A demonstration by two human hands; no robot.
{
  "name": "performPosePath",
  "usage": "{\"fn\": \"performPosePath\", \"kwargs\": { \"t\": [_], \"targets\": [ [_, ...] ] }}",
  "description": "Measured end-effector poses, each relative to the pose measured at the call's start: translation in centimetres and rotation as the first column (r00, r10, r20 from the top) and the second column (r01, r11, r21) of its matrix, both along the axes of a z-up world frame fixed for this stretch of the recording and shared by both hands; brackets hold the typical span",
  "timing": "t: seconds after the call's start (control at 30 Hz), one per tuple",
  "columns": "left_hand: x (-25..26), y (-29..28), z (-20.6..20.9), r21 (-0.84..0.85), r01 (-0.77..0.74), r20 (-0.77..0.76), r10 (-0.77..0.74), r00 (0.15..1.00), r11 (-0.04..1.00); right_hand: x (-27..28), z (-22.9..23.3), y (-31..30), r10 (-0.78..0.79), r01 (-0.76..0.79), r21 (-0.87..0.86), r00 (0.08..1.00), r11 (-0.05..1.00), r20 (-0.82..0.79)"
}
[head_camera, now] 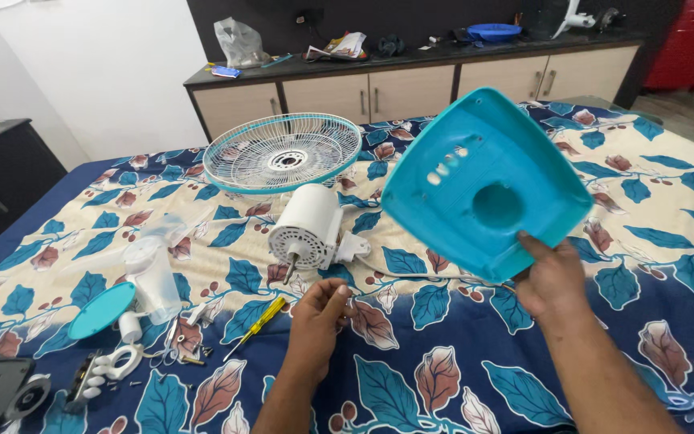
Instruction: The person assembles a disassembled LG fan on a table. They connect wires to the fan housing, attach the motor to the housing, and secure it with screws using a screwdriver. The fan cage and blades remain separate on the table.
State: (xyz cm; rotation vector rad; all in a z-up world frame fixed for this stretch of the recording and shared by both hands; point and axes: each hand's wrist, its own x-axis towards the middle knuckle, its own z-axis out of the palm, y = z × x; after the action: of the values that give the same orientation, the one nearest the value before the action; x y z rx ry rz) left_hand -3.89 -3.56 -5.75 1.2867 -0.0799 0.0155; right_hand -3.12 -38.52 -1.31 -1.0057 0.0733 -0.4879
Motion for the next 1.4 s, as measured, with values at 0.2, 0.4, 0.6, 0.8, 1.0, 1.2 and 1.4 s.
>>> {"fn": "performPosePath", "kwargs": {
  "t": [0.2,0.4,0.6,0.8,1.0,1.2,1.4],
  "targets": [
    [-2.3,0.7,1.2,-0.032,-0.117,-0.06,0.115,0.992,0.993,2.0,-3.4,1.2,0.509,-0.463,0.317,0.858,0.828,-0.076],
    [-3.0,1.5,1.7,0.067,0.074,0.162,-0.084,0.983,0.995,1.9,-5.7,0.1,0.771,-0.727,0.415,0.631,0.547,0.087],
    [-2.1,1.4,1.2,-0.159,0.116,-0.029,-0.122,0.992,0.98,-0.7,-2.0,1.9,0.819,-0.838,0.185,0.543,0.514,0.185],
    [-2.0,2.6,1.9,-0.415,0.133,-0.203,-0.234,0.951,0.9,-1.3,-0.9,4.2,0.694,-0.663,-0.217,0.708,0.717,0.129],
    [-2.2,3.0,1.7,-0.427,0.217,-0.19,-0.322,0.927,0.878,0.0,-2.5,3.1,0.633,-0.619,-0.147,0.77,0.772,0.083],
    [-2.0,3.0,1.8,-0.328,0.278,-0.051,-0.311,0.949,0.903,1.0,-4.1,2.7,0.684,-0.674,-0.121,0.721,0.729,0.109],
    [-2.4,1.9,1.6,0.053,0.036,0.14,-0.043,0.989,0.998,1.0,-4.1,3.2,0.446,-0.421,-0.201,0.889,0.885,0.102]
  ]
}}
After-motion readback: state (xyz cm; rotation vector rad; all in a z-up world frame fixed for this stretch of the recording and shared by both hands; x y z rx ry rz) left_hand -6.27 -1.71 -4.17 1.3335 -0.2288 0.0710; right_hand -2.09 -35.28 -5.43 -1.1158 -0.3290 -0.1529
